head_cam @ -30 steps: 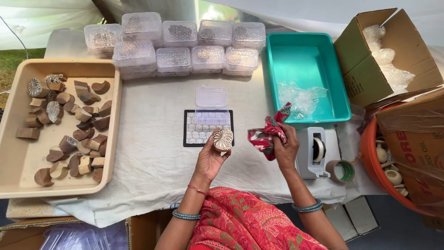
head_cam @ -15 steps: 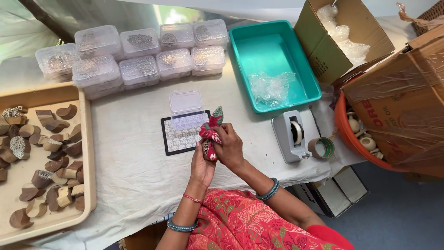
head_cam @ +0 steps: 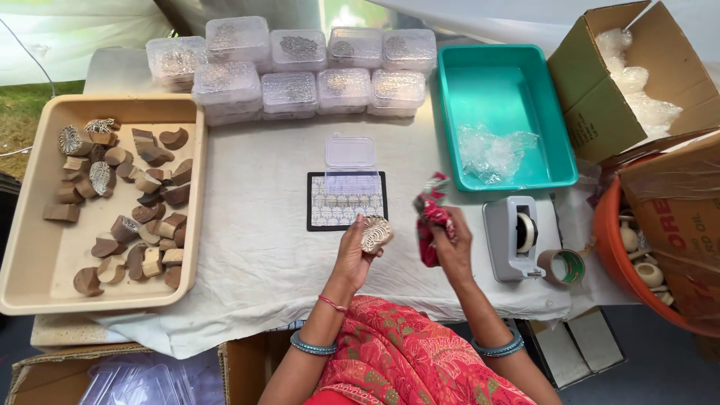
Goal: The person wipes a clear plastic container with a cloth, places a wooden carved item inside, and wraps the container in bubble wrap. They secure the package with tape and place it on a stack of similar packages before repeating the process with another item.
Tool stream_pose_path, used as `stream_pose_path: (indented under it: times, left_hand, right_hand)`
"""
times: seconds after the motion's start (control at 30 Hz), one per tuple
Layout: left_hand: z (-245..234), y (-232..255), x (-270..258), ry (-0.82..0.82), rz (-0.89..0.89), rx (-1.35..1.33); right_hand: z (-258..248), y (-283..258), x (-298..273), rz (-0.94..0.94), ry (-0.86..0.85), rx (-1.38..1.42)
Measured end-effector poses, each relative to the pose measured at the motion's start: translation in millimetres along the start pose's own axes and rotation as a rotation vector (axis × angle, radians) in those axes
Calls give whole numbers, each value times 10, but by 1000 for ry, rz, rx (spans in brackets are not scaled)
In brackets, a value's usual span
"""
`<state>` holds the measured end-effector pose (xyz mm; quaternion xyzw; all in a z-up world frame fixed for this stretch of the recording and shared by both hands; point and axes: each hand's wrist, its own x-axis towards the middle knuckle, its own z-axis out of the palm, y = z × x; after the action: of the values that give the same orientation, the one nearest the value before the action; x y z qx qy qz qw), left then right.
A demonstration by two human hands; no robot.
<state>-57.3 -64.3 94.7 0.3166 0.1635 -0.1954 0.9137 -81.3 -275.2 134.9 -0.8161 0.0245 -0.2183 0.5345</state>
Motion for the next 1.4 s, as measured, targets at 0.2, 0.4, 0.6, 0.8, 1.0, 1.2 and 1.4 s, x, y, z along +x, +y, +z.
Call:
stream_pose_path:
  times: [0.2, 0.4, 0.6, 0.8, 1.0, 1.2, 1.4]
  left_hand:
    - [-13, 35, 50, 11, 140, 500]
    - [124, 220, 24, 71, 194, 8]
    - [92, 180, -153, -94, 334, 421]
    - [33, 475, -110, -331, 163, 779]
    - [57, 83, 32, -101, 98, 288]
    - [33, -99, 17, -161, 246, 321]
    - [147, 398, -46, -265, 190, 986]
  right_hand:
    - [614, -236, -16, 683, -382, 775]
    - [742, -408, -169, 264, -134, 575]
    - [713, -287, -243, 205, -102, 510]
    - [408, -226, 274, 445, -607, 490]
    - [565, -228, 33, 338, -217, 610]
    - [527, -76, -100, 358, 7, 546]
    - [258, -291, 176, 138, -243, 308]
